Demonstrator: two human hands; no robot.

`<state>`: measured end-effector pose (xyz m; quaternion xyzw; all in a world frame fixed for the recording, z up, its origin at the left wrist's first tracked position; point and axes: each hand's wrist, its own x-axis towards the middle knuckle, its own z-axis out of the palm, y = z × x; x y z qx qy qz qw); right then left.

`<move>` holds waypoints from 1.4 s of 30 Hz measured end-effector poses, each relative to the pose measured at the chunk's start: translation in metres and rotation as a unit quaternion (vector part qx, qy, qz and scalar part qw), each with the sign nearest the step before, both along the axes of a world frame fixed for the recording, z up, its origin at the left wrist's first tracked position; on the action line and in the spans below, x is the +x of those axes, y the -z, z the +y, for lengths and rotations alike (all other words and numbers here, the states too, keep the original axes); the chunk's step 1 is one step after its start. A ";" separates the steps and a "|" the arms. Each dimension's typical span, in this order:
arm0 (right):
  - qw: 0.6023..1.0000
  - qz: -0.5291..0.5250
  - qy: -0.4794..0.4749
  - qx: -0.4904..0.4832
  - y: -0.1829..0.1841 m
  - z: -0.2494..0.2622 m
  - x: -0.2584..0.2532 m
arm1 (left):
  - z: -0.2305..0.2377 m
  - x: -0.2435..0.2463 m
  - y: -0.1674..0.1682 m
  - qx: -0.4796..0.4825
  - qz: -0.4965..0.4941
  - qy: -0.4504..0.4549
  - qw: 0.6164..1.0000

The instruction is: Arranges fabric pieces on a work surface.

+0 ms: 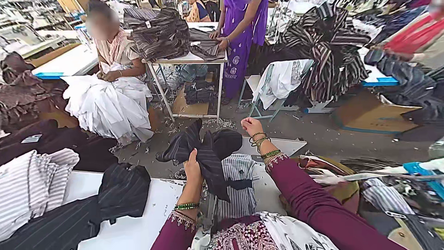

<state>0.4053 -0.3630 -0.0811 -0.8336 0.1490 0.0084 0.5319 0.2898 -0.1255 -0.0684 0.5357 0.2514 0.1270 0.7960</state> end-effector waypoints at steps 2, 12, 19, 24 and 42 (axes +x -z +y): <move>0.999 -0.028 -0.028 0.023 -0.007 0.016 -0.001 | 0.000 0.001 0.000 -0.007 0.000 -0.004 1.000; 0.910 0.219 -0.269 -0.225 -0.030 0.063 -0.010 | 0.001 0.003 0.000 -0.022 -0.007 -0.017 1.000; 0.964 0.130 -0.232 0.010 0.040 0.057 -0.028 | 0.001 0.003 -0.002 -0.035 -0.008 -0.018 0.999; 0.971 -0.008 -0.095 0.218 0.046 0.068 -0.038 | 0.001 0.005 -0.001 -0.042 -0.016 -0.023 0.999; 0.950 -0.115 0.047 0.287 0.003 0.064 -0.022 | 0.001 0.006 0.001 -0.030 -0.014 -0.038 0.999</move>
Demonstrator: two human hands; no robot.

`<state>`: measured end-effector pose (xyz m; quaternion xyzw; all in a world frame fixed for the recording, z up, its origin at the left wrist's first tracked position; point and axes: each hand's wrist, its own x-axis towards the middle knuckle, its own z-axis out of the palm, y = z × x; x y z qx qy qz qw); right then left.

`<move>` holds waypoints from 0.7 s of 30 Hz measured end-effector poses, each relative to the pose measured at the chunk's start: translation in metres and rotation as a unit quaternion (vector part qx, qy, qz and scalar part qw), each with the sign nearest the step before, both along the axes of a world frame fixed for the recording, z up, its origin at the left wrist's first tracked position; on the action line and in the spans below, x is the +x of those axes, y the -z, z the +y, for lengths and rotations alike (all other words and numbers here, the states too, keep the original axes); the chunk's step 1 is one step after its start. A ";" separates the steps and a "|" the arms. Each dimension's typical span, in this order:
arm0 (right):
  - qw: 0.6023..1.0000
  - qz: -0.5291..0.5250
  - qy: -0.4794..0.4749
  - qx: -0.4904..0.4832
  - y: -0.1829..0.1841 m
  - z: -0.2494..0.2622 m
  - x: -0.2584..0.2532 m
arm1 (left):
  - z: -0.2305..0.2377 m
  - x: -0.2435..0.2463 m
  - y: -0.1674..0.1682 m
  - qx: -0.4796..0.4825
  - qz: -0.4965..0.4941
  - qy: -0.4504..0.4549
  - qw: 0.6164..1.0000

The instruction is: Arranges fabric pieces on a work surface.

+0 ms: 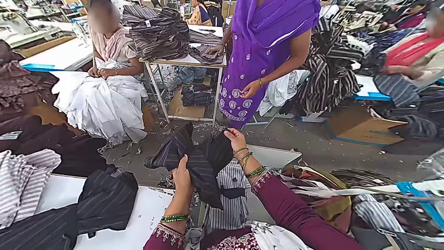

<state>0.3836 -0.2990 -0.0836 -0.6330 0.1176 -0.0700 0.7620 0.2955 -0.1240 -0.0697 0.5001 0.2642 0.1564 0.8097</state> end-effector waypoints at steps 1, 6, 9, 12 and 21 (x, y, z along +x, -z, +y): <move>1.000 0.008 0.000 0.002 -0.001 0.001 -0.001 | -0.001 0.000 -0.001 0.000 0.005 0.002 1.000; 0.997 0.025 -0.071 -0.034 -0.021 0.027 0.014 | 0.002 0.001 -0.003 -0.004 0.073 -0.002 0.997; 0.989 0.064 -0.122 -0.054 -0.034 0.054 0.031 | 0.005 0.001 -0.007 -0.017 0.105 0.001 0.994; 0.980 0.123 -0.139 -0.076 -0.037 0.076 0.051 | 0.006 0.002 -0.007 -0.031 0.105 -0.010 0.994; 0.960 0.162 -0.173 -0.147 -0.009 0.104 0.085 | 0.009 0.004 -0.007 -0.040 0.096 -0.040 0.994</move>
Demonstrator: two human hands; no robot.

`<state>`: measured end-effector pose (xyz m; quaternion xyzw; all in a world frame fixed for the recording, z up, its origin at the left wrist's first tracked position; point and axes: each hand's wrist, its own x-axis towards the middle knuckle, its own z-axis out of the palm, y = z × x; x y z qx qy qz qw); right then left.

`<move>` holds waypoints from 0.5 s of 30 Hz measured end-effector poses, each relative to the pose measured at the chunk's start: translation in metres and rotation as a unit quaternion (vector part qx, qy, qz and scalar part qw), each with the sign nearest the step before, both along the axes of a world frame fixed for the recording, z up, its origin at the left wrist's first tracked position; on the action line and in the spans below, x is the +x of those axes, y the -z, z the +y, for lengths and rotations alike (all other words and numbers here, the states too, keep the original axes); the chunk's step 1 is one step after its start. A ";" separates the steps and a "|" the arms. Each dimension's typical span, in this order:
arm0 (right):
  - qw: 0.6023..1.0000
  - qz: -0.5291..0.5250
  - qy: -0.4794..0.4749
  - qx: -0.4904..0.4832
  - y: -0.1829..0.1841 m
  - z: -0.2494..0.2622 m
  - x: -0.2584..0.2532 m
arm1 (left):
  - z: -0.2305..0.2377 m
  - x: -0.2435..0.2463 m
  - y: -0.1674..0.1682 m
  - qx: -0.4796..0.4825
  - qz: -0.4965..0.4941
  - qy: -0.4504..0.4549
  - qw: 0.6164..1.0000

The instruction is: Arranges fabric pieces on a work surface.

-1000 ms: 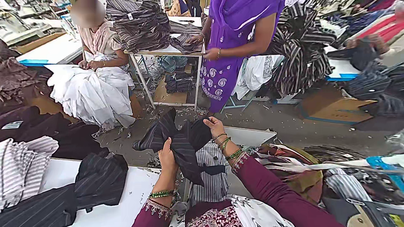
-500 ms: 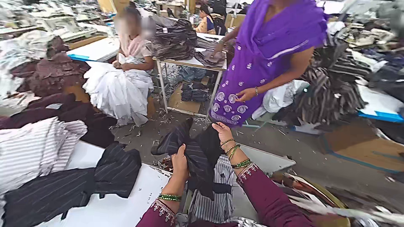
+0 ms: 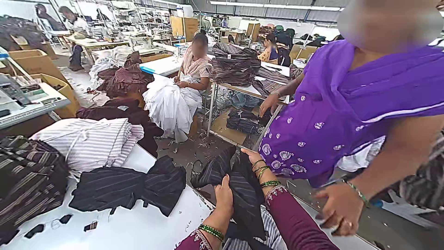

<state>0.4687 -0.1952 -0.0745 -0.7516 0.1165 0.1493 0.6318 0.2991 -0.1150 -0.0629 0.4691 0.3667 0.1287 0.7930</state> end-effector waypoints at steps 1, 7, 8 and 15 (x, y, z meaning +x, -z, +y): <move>1.000 -0.003 0.001 0.000 0.004 0.000 0.002 | 0.000 0.000 0.000 -0.002 0.000 0.001 1.000; 0.999 -0.020 -0.023 -0.012 0.022 -0.008 0.008 | 0.002 0.003 0.002 -0.010 0.017 0.016 1.000; 0.999 -0.026 -0.025 -0.013 0.021 -0.009 0.009 | 0.002 0.003 0.003 -0.011 0.018 0.017 1.000; 0.995 -0.055 -0.040 -0.074 0.012 -0.027 0.014 | 0.001 0.004 0.005 -0.011 0.012 0.017 1.000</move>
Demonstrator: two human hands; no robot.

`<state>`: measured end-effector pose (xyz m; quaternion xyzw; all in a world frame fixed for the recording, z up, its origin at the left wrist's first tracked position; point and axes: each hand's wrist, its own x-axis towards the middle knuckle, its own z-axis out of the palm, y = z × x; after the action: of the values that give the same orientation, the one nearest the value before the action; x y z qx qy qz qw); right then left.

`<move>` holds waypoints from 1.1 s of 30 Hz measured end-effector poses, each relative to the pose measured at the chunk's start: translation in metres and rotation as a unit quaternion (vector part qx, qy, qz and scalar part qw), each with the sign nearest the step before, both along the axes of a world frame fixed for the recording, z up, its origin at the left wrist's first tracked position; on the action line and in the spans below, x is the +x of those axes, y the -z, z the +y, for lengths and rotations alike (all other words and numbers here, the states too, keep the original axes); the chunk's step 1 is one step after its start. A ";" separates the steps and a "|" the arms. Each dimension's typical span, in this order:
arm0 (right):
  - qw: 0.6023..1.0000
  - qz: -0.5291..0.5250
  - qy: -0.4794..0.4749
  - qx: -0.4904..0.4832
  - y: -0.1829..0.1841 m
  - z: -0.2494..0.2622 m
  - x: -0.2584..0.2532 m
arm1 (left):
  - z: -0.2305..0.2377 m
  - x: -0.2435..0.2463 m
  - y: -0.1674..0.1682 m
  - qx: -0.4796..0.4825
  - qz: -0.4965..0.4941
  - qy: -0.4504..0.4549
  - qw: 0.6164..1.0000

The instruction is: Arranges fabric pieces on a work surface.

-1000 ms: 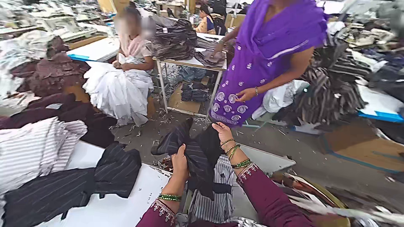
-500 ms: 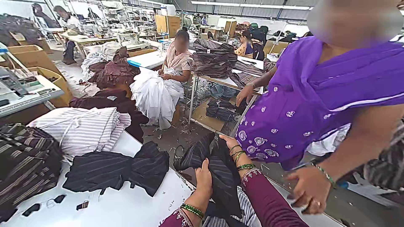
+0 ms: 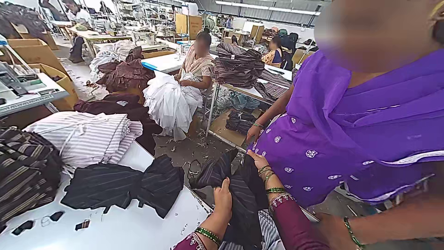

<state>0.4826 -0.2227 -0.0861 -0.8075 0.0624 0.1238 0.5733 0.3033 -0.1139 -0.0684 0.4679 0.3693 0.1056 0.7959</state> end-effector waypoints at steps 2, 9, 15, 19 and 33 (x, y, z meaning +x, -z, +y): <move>0.997 -0.004 -0.036 -0.062 -0.008 -0.009 0.001 | 0.000 0.001 0.001 0.002 -0.002 0.001 1.000; 0.978 0.048 -0.120 -0.163 -0.025 -0.026 0.007 | -0.001 0.000 0.000 -0.002 -0.007 0.003 1.000; 0.928 0.057 -0.241 -0.278 -0.040 -0.001 0.016 | -0.002 0.000 -0.001 0.003 -0.015 0.003 1.000; 0.935 0.058 -0.272 -0.219 -0.042 0.018 0.022 | -0.003 0.000 -0.001 0.020 -0.018 0.001 1.000; 0.984 0.025 -0.161 -0.075 -0.017 -0.039 -0.001 | -0.002 0.000 0.001 0.013 -0.019 0.008 1.000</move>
<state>0.4814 -0.2618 -0.0693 -0.8442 -0.0449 0.2299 0.4821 0.3038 -0.1155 -0.0692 0.4788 0.3492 0.1124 0.7976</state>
